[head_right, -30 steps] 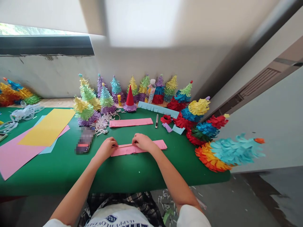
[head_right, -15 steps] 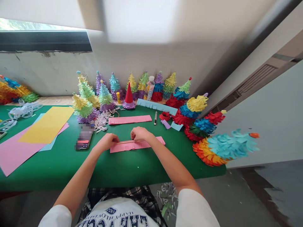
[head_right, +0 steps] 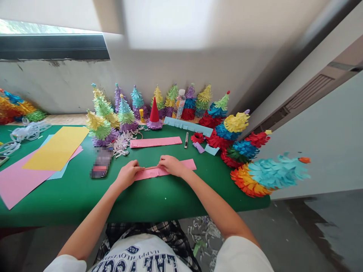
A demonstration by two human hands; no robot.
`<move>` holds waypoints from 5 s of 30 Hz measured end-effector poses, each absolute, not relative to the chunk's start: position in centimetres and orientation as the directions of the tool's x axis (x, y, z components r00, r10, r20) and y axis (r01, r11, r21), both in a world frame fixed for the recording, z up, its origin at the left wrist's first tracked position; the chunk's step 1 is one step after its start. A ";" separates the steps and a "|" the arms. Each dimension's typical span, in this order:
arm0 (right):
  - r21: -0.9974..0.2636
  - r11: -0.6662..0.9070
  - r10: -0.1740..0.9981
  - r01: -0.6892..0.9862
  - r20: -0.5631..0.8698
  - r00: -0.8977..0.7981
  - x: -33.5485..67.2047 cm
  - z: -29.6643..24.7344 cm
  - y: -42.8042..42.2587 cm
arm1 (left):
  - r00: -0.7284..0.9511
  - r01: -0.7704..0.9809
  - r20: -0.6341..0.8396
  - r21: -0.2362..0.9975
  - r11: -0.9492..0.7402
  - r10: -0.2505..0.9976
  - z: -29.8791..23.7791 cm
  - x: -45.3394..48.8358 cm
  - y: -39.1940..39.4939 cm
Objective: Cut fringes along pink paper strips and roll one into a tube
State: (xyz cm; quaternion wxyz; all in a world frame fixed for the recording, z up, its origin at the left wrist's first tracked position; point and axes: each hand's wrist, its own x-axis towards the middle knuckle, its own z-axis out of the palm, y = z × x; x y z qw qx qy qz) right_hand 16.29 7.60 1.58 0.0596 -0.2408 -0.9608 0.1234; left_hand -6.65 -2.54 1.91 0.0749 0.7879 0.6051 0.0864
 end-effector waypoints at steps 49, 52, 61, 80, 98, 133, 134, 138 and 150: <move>0.159 0.753 0.603 0.638 0.219 -0.767 15.2 -0.9 3.2 | 0.092 0.995 0.038 0.045 -0.094 0.995 2.3 -1.8 -4.2; 0.140 0.731 0.646 0.667 0.172 -0.744 14.8 -0.8 3.5 | 0.121 0.991 0.045 0.044 -0.123 0.992 2.4 -2.2 -3.5; 0.133 0.702 0.705 0.700 0.012 -0.709 13.9 0.9 4.1 | 0.123 0.991 0.029 0.045 -0.124 0.992 2.7 -2.2 -1.4; 0.187 0.697 0.684 0.692 0.115 -0.720 13.3 -0.3 2.5 | 0.071 0.997 0.091 -0.017 -0.070 0.993 0.9 -0.5 -3.0; -0.082 0.634 0.762 0.769 0.234 -0.604 14.6 -2.4 -1.6 | 0.054 0.992 0.234 0.100 -0.079 0.971 -0.6 -0.1 -5.9; -0.087 0.612 0.778 0.786 0.241 -0.579 14.5 -1.6 -2.6 | 0.106 0.969 0.270 0.190 -0.161 0.957 -0.8 0.0 -6.8; -0.091 0.614 0.777 0.784 0.242 -0.580 14.6 -1.6 -2.6 | 0.106 0.968 0.264 0.193 -0.160 0.959 -0.8 0.0 -6.8; -0.090 0.624 0.765 0.777 0.273 -0.583 14.7 -1.7 -2.5 | 0.113 0.967 0.236 0.199 -0.162 0.965 -0.6 -0.1 -6.9; -0.082 0.628 0.764 0.774 0.257 -0.592 15.1 -2.2 -2.3 | 0.118 0.972 0.222 0.176 -0.159 0.968 -0.5 -0.1 -6.6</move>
